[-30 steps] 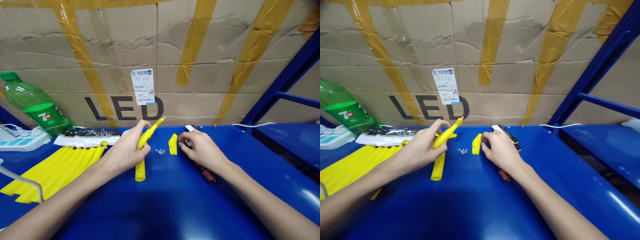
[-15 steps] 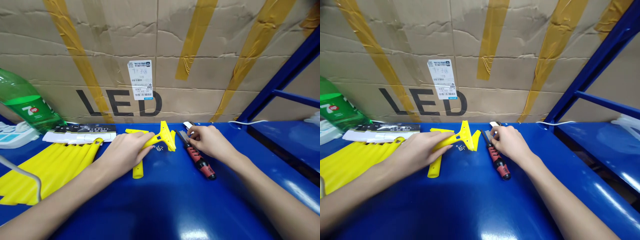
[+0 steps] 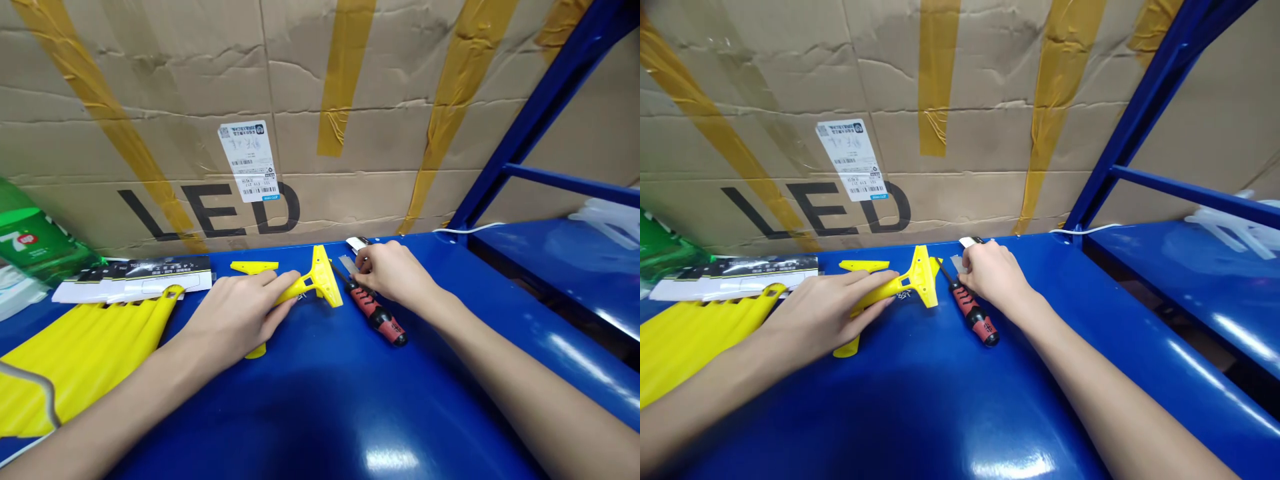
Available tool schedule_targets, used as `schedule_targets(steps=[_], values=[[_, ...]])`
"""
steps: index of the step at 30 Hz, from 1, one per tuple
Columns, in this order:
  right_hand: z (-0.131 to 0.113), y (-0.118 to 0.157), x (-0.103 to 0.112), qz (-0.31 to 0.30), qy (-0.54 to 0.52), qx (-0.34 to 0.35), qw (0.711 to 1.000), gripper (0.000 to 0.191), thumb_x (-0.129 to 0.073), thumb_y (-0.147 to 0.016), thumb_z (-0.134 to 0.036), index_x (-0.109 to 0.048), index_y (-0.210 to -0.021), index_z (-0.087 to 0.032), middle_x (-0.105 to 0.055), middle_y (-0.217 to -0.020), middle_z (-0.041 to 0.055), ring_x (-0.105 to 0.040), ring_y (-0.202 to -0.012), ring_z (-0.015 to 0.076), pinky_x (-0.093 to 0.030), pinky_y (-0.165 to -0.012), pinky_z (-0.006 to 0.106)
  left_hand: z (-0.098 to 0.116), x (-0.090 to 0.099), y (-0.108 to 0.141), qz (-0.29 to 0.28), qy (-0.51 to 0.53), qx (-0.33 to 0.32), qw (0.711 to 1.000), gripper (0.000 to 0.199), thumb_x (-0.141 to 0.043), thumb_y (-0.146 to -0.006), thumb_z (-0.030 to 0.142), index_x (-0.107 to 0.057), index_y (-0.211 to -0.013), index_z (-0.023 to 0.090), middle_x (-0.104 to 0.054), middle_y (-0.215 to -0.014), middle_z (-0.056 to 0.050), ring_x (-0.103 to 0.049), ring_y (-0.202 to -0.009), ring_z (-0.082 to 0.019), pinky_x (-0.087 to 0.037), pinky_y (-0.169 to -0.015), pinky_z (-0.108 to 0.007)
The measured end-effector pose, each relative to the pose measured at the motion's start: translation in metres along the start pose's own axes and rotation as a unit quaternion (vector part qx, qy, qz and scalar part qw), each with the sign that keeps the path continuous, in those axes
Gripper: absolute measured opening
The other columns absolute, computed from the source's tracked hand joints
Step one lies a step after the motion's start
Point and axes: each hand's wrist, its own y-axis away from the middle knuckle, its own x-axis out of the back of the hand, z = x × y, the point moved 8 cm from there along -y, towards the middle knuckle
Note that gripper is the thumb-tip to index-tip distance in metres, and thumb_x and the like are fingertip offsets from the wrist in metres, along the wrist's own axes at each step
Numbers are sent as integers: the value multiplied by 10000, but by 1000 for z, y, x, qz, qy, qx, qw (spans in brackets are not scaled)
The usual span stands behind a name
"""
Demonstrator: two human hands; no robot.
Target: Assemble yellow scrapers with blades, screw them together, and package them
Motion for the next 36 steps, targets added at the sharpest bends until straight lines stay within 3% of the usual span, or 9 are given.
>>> schedule_targets(steps=[10, 13, 15, 17, 20, 23, 25, 31, 36], values=[[-3, 2, 4, 15, -9, 13, 1000, 275, -650, -754, -180, -786, -992, -208, -797, -870, 88, -748, -868, 282, -496, -664, 316, 7, 1, 0, 4, 1, -15, 1000, 330, -496, -1008, 347, -666, -1253, 205, -776, -1133, -125, -773, -894, -319, -589, -640, -384], [-4, 4, 16, 47, -20, 10, 999, 295, -625, -757, -148, -784, -998, -207, -796, -831, 70, -750, -838, 288, -498, -671, 336, 4, 2, 0, 3, 7, -10, 1000, 345, -485, -1012, 372, -655, -1270, 219, -773, -1146, -118, -771, -889, -314, -576, -625, -375], [-1, 5, 28, 80, -98, -3, 992, 283, -648, -744, -128, -779, -985, -197, -791, -797, 52, -748, -796, 260, -512, -691, 328, -1, 3, 0, -3, 16, 1, 1000, 335, -496, -1005, 385, -662, -1247, 223, -769, -1157, -116, -767, -906, -317, -576, -642, -378], [4, 6, 34, 80, -249, -27, 965, 298, -691, -723, -127, -768, -1005, -183, -782, -775, 41, -734, -739, 225, -523, -673, 309, -7, 5, 1, -11, 27, 11, 1000, 319, -515, -994, 378, -666, -1225, 218, -765, -1159, -122, -763, -914, -320, -577, -671, -385], [3, 7, 22, 6, -474, -60, 878, 293, -781, -685, -194, -756, -975, -165, -759, -777, 42, -694, -676, 185, -528, -625, 288, -14, 10, 2, -14, 46, 21, 999, 311, -533, -976, 336, -652, -1230, 203, -765, -1130, -130, -757, -905, -330, -577, -692, -407], [-10, 10, 11, -51, -599, -67, 796, 207, -831, -649, -241, -722, -807, -165, -711, -759, 28, -654, -669, 140, -527, -624, 256, -18, 13, 3, -13, 70, 21, 997, 302, -543, -958, 301, -644, -1223, 197, -771, -1074, -117, -753, -894, -337, -574, -707, -426], [-20, 12, 5, -70, -634, -71, 767, 204, -830, -641, -251, -692, -764, -164, -692, -752, 25, -617, -629, 117, -483, -551, 230, -19, 12, 4, -16, 83, 17, 996, 303, -550, -954, 299, -640, -1225, 197, -773, -1037, -107, -752, -877, -335, -568, -701, -425], [-41, 18, -7, -134, -620, -54, 771, 353, -913, -606, -362, -729, -826, -158, -711, -736, 30, -552, -552, 94, -423, -502, 234, -24, 8, 5, -20, 103, 10, 994, 319, -537, -990, 391, -639, -1243, 225, -778, -1029, -99, -752, -883, -305, -567, -735, -399], [-41, 16, -10, -123, -565, -33, 815, 389, -841, -714, -536, -776, -788, -160, -697, -684, 30, -450, -487, 73, -352, -473, 248, -28, 7, 5, -20, 108, 9, 994, 315, -536, -993, 384, -643, -1247, 231, -769, -1129, -108, -746, -969, -305, -569, -803, -405]])
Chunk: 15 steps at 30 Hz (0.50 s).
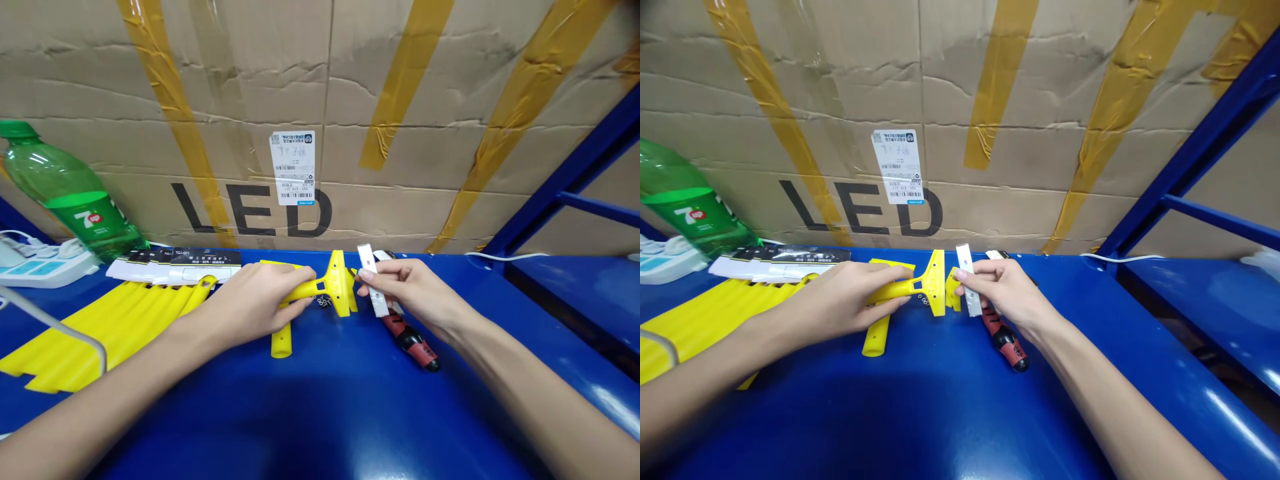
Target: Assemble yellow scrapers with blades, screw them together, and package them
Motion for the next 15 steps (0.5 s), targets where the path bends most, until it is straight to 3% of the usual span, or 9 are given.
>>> schedule_targets(steps=[3, 7, 11, 15], values=[[-2, 0, -7, -39, 2, 13, 999, 422, -772, -775, -592, -775, -786, -171, -695, -716, 29, -546, -589, 108, -439, -569, 263, 0, 1, 0, 10, -17, 0, 1000, 312, -554, -981, 379, -649, -1240, 233, -781, -1062, -96, -752, -914, -296, -565, -757, -386], [-2, 0, -15, -85, 17, 24, 996, 348, -721, -855, -508, -788, -876, -168, -735, -862, 54, -605, -721, 132, -485, -672, 275, 0, 3, 1, 33, -39, -14, 999, 292, -551, -978, 353, -653, -1223, 232, -786, -1061, -85, -753, -850, -266, -548, -705, -348], [2, -3, -8, -33, 5, 14, 999, 275, -793, -783, -399, -754, -917, -162, -699, -723, 7, -543, -609, 102, -433, -594, 246, 2, 1, 1, 34, -41, -25, 998, 288, -533, -986, 351, -653, -1217, 227, -787, -1067, -88, -758, -875, -279, -550, -704, -356], [2, -3, -4, 22, -44, 27, 998, 280, -857, -680, -309, -654, -825, -181, -620, -565, -54, -527, -535, 94, -417, -564, 235, 6, 1, 0, 16, -44, -17, 999, 295, -538, -986, 362, -659, -1218, 226, -792, -1031, -87, -763, -846, -298, -555, -681, -375]])
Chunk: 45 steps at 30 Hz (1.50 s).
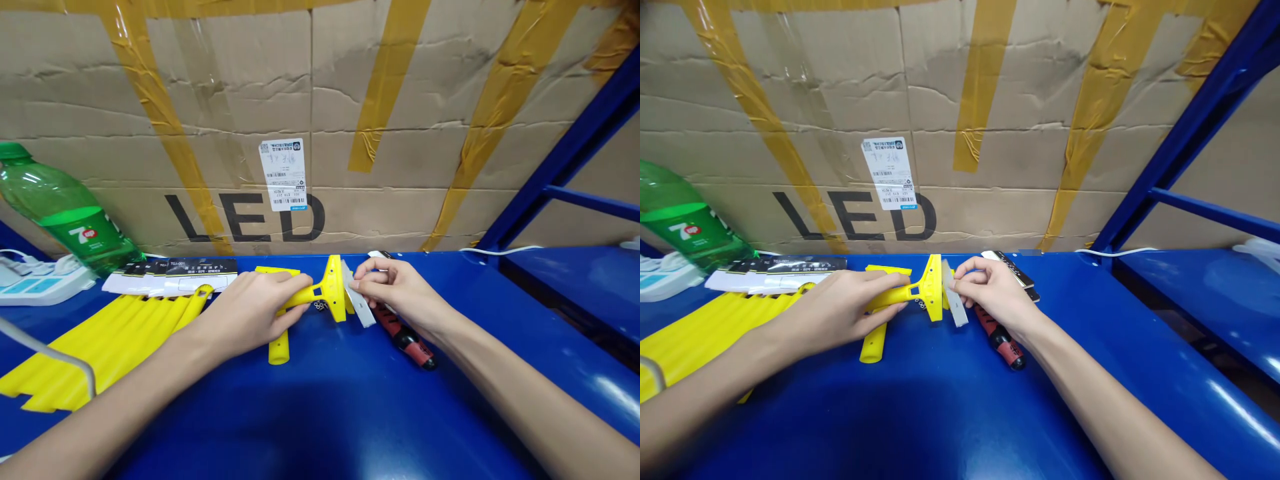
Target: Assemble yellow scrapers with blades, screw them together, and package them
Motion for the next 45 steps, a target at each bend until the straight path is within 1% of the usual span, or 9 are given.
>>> schedule_targets(steps=[6, 10, 13, 17, 22, 27, 32, 39, 45], values=[[6, 1, -2, 18, -57, -14, 998, 485, -916, -581, -298, -638, -967, -204, -719, -681, -32, -637, -613, 138, -505, -661, 291, 4, 1, 0, -9, 1, 6, 1000, 287, -538, -992, 372, -673, -1203, 234, -790, -1071, -94, -769, -862, -293, -567, -698, -371], [9, -1, -3, 12, -54, -18, 998, 326, -884, -628, -294, -586, -706, -188, -669, -648, -28, -563, -546, 92, -447, -575, 251, 2, 1, 0, -4, -1, 6, 1000, 311, -532, -994, 379, -669, -1224, 222, -787, -1092, -108, -770, -879, -313, -576, -697, -394], [5, 0, -4, 4, -56, -6, 998, 356, -839, -697, -286, -506, -614, -192, -615, -571, -46, -459, -469, 58, -362, -501, 230, 2, 2, 1, -2, 1, 6, 1000, 317, -531, -994, 380, -670, -1225, 212, -787, -1090, -115, -770, -888, -318, -580, -709, -403], [-1, 2, -9, -30, -65, 15, 997, 298, -886, -671, -282, -620, -753, -176, -669, -605, -31, -566, -563, 88, -440, -594, 235, 2, 2, 1, -1, -3, 2, 1000, 296, -533, -991, 370, -675, -1200, 217, -792, -1056, -107, -768, -871, -304, -570, -702, -383], [-1, 2, -1, 4, -77, 13, 997, 428, -891, -699, -326, -636, -1026, -222, -741, -702, -36, -680, -697, 134, -499, -691, 262, 2, 5, 1, 12, -6, -6, 1000, 256, -530, -992, 358, -679, -1169, 249, -793, -970, -71, -755, -803, -244, -546, -688, -325], [1, -2, -3, -14, -52, 21, 998, 341, -914, -653, -334, -712, -871, -168, -767, -792, 25, -699, -702, 145, -550, -712, 281, 4, 3, 0, 5, 8, -19, 1000, 256, -543, -992, 362, -696, -1154, 237, -789, -964, -78, -756, -838, -249, -553, -717, -326], [2, -4, -4, -7, 2, 55, 998, 313, -914, -657, -320, -690, -819, -174, -731, -743, 2, -681, -665, 138, -554, -643, 260, 6, 3, 1, 11, 34, -41, 999, 260, -540, -1003, 373, -693, -1155, 227, -786, -927, -67, -754, -814, -237, -533, -691, -302], [3, 2, -12, -24, -25, 7, 999, 469, -912, -656, -353, -674, -1013, -165, -760, -694, 6, -642, -586, 123, -545, -624, 256, 10, 2, 0, -8, 49, -55, 997, 256, -528, -1012, 371, -691, -1132, 215, -766, -851, -45, -728, -730, -212, -472, -626, -282], [4, 2, -11, 13, -9, -17, 1000, 547, -902, -678, -372, -684, -1129, -151, -765, -693, 23, -655, -584, 129, -550, -637, 259, 9, -1, -2, -54, 65, -29, 996, 224, -525, -1011, 372, -681, -990, 214, -721, -814, -20, -686, -709, -220, -403, -608, -320]])
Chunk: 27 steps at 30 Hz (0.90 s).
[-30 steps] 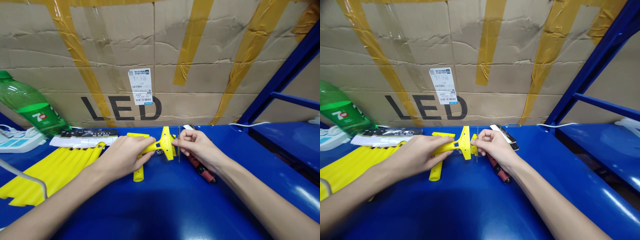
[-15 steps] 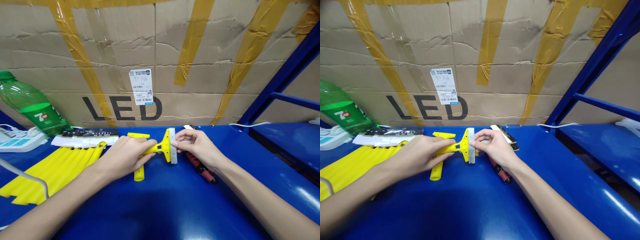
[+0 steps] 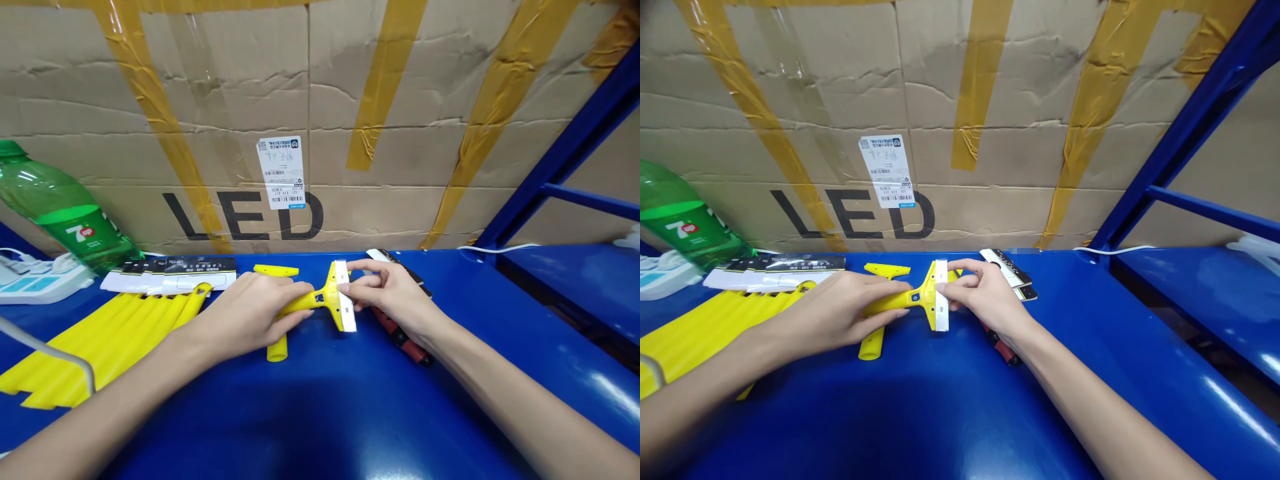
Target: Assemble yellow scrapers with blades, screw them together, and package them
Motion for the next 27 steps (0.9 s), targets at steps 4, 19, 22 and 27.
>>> schedule_targets(steps=[4, 19, 22, 27], values=[[-7, -1, 12, 48, 76, 42, 995, 389, -686, -893, -462, -690, -1133, -155, -784, -824, 85, -728, -724, 203, -585, -718, 344, -8, 3, 0, 2, 22, 24, 999, 218, -536, -1001, 371, -690, -1005, 217, -744, -876, -31, -701, -767, -237, -427, -648, -334], [-13, 12, -19, 37, 670, 169, 722, 348, -563, -917, -232, -728, -1213, -154, -706, -923, 145, -682, -884, 301, -499, -731, 372, -33, 6, 5, -2, -35, 72, 997, 356, -519, -997, 445, -677, -1230, 228, -782, -1036, -65, -728, -889, -301, -468, -711, -379], [-14, 14, -21, 38, 703, 172, 689, 410, -539, -911, -191, -693, -1289, -155, -707, -883, 140, -680, -839, 291, -472, -700, 358, -30, 7, 4, -10, -36, 67, 997, 284, -517, -999, 433, -689, -1090, 227, -762, -902, -42, -713, -806, -274, -406, -646, -348], [-18, 15, -19, 62, 690, 174, 700, 463, -593, -853, -163, -674, -1309, -158, -727, -906, 134, -679, -830, 272, -445, -673, 333, -27, 4, 3, -15, -38, 54, 998, 265, -499, -1006, 432, -664, -990, 227, -727, -822, -31, -688, -743, -250, -360, -621, -339]])
